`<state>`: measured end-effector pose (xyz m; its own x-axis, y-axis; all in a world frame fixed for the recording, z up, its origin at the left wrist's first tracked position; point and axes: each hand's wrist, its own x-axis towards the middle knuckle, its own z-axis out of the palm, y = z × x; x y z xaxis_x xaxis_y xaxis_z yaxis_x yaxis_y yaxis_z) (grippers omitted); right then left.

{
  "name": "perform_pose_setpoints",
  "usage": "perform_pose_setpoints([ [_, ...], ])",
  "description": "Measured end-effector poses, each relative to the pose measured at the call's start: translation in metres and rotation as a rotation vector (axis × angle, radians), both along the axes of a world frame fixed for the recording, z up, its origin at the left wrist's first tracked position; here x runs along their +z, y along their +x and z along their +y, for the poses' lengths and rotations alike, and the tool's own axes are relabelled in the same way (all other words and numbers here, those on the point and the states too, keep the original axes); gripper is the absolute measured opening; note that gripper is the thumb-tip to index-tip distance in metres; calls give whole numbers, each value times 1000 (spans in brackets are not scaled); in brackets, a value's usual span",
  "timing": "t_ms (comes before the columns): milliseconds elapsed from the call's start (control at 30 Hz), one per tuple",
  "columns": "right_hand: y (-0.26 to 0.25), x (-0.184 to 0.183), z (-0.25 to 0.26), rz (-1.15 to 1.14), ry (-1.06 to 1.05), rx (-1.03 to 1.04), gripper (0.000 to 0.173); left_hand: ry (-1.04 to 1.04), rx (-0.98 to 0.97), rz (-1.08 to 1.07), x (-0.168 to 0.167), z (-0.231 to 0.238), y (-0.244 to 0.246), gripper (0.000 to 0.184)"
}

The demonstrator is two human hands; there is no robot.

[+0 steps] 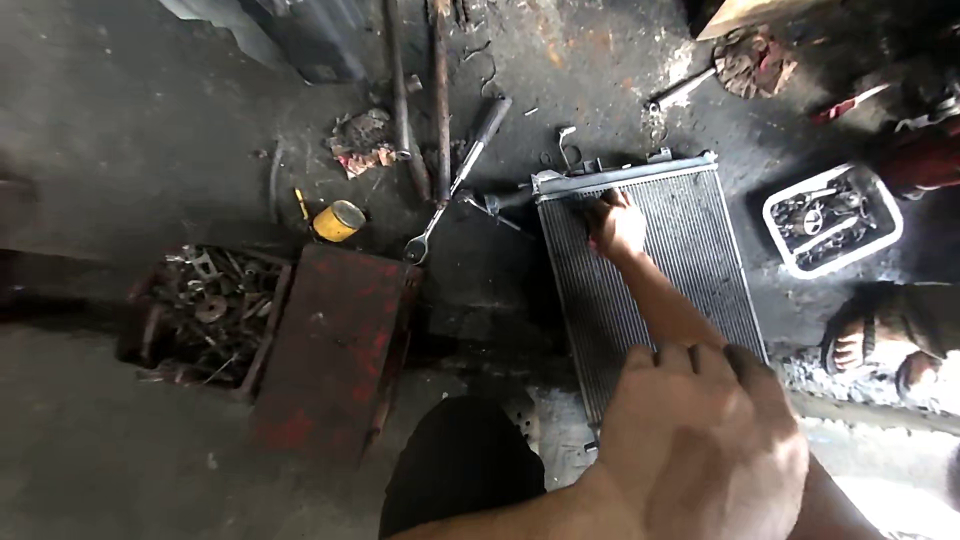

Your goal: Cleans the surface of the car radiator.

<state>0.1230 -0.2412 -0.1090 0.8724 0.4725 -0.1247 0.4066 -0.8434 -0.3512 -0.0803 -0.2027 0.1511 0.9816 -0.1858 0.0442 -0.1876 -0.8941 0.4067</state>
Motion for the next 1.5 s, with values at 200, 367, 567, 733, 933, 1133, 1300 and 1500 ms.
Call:
perform_pose_setpoints([
  [200, -91, 7, -69, 78, -15, 174, 33, -19, -6, -19, -1, 2, -1, 41],
  [367, -94, 18, -61, 215, -121, 79, 32, -43, -69, 17, 0, -7, -3, 39],
  [567, -5, -1, 25, -14, 15, -144, 30, -23, -77, 45, 0, -11, -6, 40],
  [733, -90, -2, -12, 45, 26, -26, 35, -27, -65, 3, -10, -2, 3, 38],
  [933, -228, 48, -67, 512, -34, 366, 41, -60, -136, 80, -11, -3, 9, 33],
  [1133, -260, 52, -62, 681, 98, 527, 43, -206, -379, 385, 0, -25, -5, 27],
  [1300, -219, 62, -59, 670, -31, 237, 67, -114, -480, 435, -2, -35, -19, 30],
  [1500, -119, 81, -55, 835, -366, -47, 96, -32, -447, 386, 3, -35, -21, 33],
])
